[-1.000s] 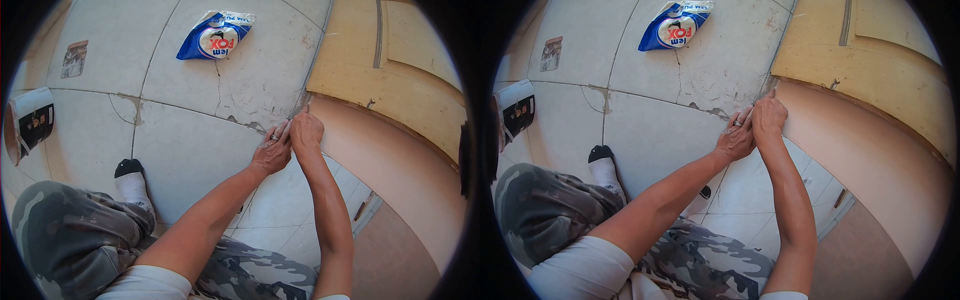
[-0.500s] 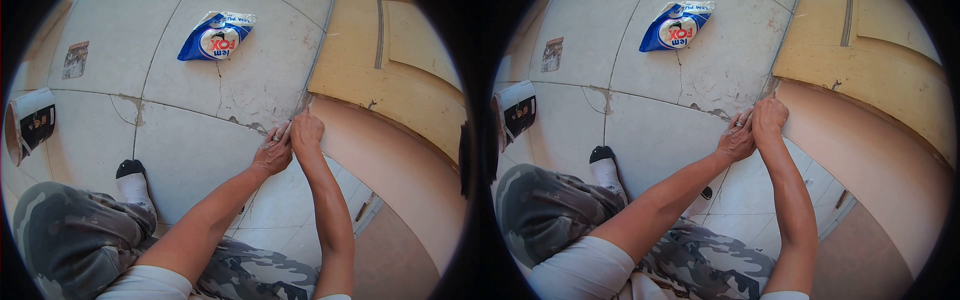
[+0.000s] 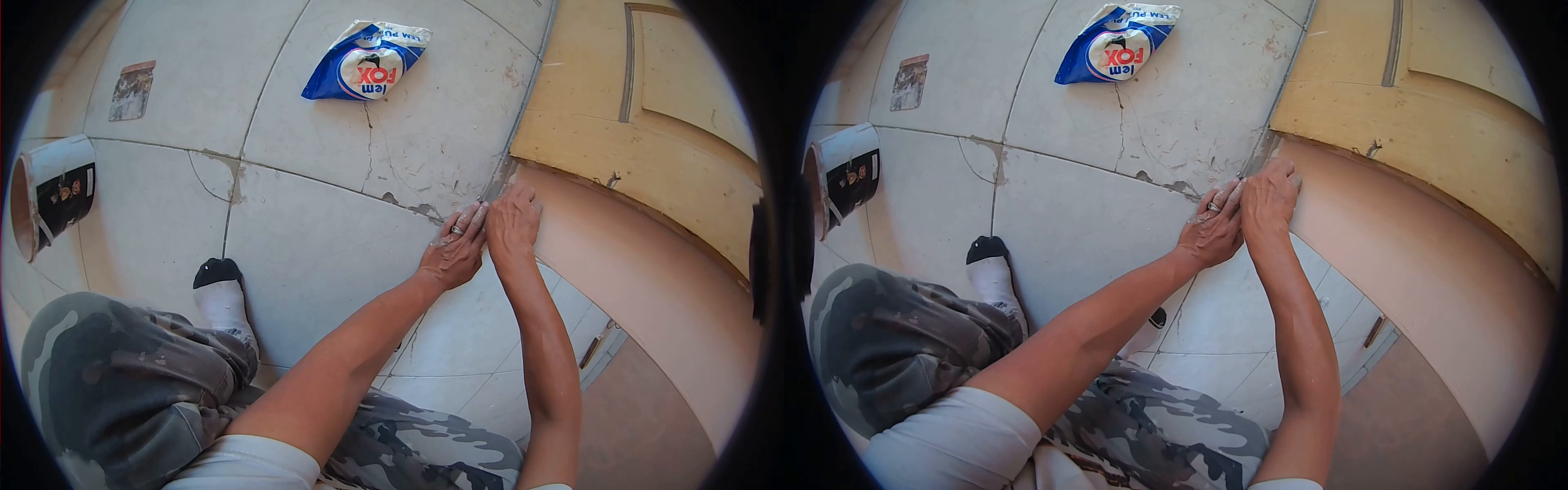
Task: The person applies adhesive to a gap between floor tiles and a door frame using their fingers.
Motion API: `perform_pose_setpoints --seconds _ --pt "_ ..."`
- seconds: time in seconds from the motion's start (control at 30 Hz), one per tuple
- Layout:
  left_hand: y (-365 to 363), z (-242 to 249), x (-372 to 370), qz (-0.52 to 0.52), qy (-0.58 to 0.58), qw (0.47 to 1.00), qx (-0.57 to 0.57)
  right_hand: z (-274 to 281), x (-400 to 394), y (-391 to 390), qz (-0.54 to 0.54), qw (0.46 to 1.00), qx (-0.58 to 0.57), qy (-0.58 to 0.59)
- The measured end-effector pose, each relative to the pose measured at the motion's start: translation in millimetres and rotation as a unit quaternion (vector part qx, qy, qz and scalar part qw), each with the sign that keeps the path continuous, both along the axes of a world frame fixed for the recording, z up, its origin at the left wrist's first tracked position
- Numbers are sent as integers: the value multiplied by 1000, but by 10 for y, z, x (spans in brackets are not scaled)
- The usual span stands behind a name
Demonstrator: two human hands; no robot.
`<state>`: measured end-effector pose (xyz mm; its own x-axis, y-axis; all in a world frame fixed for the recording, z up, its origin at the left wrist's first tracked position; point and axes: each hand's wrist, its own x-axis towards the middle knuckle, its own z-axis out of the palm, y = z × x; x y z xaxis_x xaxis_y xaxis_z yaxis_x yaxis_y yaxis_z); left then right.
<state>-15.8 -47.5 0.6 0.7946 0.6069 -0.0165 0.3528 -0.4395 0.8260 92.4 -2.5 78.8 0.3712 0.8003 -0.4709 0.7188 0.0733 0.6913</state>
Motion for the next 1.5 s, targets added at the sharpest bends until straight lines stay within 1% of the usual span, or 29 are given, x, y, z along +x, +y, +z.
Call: perform_pose_setpoints --seconds 0.13,0.2,0.23,0.3,0.33,0.4,0.47,0.53,0.6,0.63,0.7,0.73,0.83,0.87,0.9,0.97,1.1,1.17,1.23,1.3,1.37,1.5 --pt "-16 -30 4 9 -13 1000 19 53 -52 -176 8 1000 -5 25" --pt "-10 -34 0 6 -8 1000 16 86 -9 -243 30 996 52 66" --pt "-9 -23 1 0 -6 1000 14 78 22 -234 30 996 51 66" --pt "-5 2 9 0 -4 1000 6 43 82 -165 65 988 118 71" --pt "6 11 3 2 -2 1000 0 34 102 -112 63 988 118 72" --pt "23 31 -16 -5 2 1000 -4 35 116 -18 51 996 64 31" --pt "30 28 -13 -6 4 1000 -7 25 104 -67 52 996 64 39" --pt "4 -14 -6 -4 8 999 32 96 61 -109 59 995 63 48" --pt "-5 -46 9 2 4 999 36 257 -16 -144 -1 992 12 128" --pt "-19 -51 10 3 0 999 38 316 -18 -147 1 991 9 131" --pt "-33 -51 18 0 10 999 37 448 42 -159 30 977 105 182" --pt "-31 -47 20 -4 18 999 39 474 87 -121 42 975 124 181" --pt "-31 -47 21 -6 24 999 48 436 179 -8 11 980 87 178" --pt "-30 -48 16 -7 27 999 46 400 202 39 41 981 92 166" --pt "-37 -54 13 -9 20 999 40 344 223 84 40 981 90 169" --pt "-32 -63 11 -7 16 999 34 238 274 200 -14 992 26 121" --pt "-38 -69 15 -2 10 999 42 93 379 310 -15 994 10 108" --pt "-32 -59 6 -3 10 999 44 65 364 322 -19 996 -18 80" --pt "-4 -33 -6 -28 6 1000 0 15 392 241 -4 997 -7 81" --pt "10 -20 -19 -28 6 1000 2 25 361 175 11 997 4 81" --pt "10 -18 -17 -26 5 1000 5 113 244 78 8 993 -26 113" --pt "7 -39 -21 -14 -8 1000 15 285 42 -74 20 988 -30 152"
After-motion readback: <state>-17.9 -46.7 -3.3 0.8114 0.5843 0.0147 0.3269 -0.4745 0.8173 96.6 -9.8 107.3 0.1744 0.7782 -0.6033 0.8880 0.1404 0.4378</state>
